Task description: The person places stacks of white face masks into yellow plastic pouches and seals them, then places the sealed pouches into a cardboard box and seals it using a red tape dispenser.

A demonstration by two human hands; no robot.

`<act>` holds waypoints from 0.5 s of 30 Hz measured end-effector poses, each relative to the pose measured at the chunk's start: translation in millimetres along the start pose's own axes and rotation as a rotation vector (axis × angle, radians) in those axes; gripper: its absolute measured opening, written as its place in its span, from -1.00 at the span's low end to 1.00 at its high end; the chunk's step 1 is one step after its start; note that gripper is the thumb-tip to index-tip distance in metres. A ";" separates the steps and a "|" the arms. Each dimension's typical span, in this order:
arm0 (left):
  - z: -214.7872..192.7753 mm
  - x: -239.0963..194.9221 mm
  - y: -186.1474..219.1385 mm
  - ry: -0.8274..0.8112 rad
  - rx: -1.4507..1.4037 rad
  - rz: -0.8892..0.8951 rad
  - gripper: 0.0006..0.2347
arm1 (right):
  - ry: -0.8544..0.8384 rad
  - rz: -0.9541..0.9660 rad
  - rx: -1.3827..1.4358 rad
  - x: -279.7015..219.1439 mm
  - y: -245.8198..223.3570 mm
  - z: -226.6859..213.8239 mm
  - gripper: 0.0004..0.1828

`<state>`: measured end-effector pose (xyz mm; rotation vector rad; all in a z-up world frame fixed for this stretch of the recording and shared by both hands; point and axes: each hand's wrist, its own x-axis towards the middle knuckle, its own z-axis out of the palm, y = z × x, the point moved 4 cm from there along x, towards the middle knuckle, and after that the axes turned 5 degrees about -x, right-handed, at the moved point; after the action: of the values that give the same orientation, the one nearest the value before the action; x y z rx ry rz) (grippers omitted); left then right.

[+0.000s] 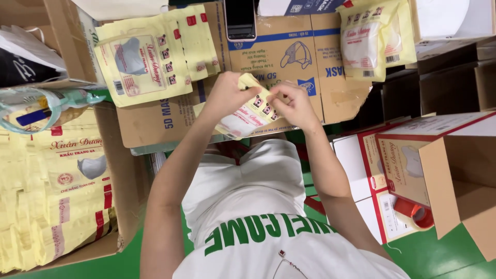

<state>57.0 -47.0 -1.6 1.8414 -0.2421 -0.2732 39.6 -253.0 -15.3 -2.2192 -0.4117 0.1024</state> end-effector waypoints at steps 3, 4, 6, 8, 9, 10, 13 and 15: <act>3.6 9.6 -24.7 0.025 -0.145 0.096 -0.86 | 0.018 0.106 0.534 -7.9 40.9 3.2 -0.76; 10.3 14.7 -37.4 0.016 -0.146 0.102 -0.86 | 0.029 0.109 0.530 -7.8 29.7 -4.3 -0.76; 13.5 23.2 -69.8 0.233 -0.566 0.028 -0.80 | 0.089 0.022 0.857 -6.3 4.5 -19.0 -0.07; 27.2 25.6 -72.6 0.255 -0.821 -0.029 -0.68 | 0.260 -0.084 0.584 -0.3 23.9 -38.1 -0.09; 35.5 25.3 -76.2 0.284 -1.074 -0.092 -0.55 | 0.411 -0.190 0.305 -0.4 30.0 -49.6 -0.10; 30.3 25.9 -78.8 0.285 -1.076 -0.087 -0.55 | 0.410 -0.194 0.303 3.9 42.1 -70.4 -0.10; 3.8 26.8 -70.6 0.268 -0.859 0.046 -0.47 | 0.432 0.018 -0.345 27.0 54.8 -127.5 -0.29; -21.6 24.0 -53.6 0.290 -0.642 0.083 -0.46 | 0.324 0.529 -0.542 48.3 46.7 -158.7 -0.31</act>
<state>88.0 -19.6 -48.7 1.2100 -0.0192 -0.0132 131.0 -382.6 52.3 -2.7667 0.3793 -0.1023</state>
